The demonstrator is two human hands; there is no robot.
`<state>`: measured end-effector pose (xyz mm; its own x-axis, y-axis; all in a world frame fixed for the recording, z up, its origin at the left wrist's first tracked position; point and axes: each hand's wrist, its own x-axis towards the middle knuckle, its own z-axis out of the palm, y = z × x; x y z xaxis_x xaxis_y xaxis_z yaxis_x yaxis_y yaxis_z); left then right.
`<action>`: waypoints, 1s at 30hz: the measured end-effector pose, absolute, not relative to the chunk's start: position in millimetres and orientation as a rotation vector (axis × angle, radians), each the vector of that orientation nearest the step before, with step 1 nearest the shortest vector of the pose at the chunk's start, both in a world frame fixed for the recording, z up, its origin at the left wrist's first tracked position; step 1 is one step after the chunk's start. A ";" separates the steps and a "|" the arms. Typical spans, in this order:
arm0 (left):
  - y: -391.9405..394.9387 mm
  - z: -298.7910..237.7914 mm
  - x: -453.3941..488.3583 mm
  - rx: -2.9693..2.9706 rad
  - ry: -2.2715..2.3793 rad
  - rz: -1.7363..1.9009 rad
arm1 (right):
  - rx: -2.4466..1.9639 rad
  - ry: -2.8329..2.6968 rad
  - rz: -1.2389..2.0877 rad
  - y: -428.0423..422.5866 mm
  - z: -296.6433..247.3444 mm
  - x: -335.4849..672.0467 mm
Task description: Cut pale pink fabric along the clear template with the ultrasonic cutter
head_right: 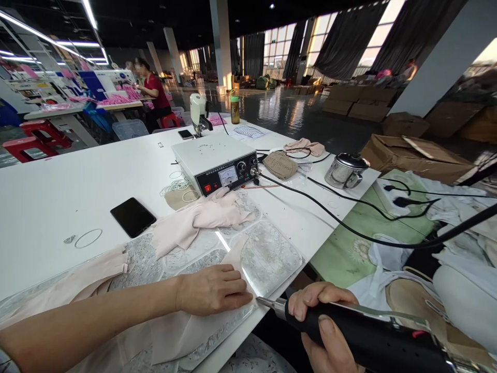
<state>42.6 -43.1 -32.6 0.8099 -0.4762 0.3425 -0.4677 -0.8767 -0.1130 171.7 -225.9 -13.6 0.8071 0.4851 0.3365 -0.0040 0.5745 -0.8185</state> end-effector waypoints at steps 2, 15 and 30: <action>-42.7 -30.6 42.9 -2.966 0.777 -0.555 | -0.923 -0.608 0.308 -225.1 -14.9 171.2; -35.8 -19.7 40.1 -2.960 0.768 -0.436 | -0.882 -0.627 0.373 -224.8 -25.2 174.7; -36.7 -14.1 38.5 -2.950 0.795 -0.420 | -0.894 -0.666 0.365 -226.6 -26.6 176.2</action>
<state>38.5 -36.7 -14.1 0.8301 -0.5005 0.2457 -0.4848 -0.8656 -0.1252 176.2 -226.6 -26.6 0.7430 0.5522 0.3783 -0.0215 0.5845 -0.8111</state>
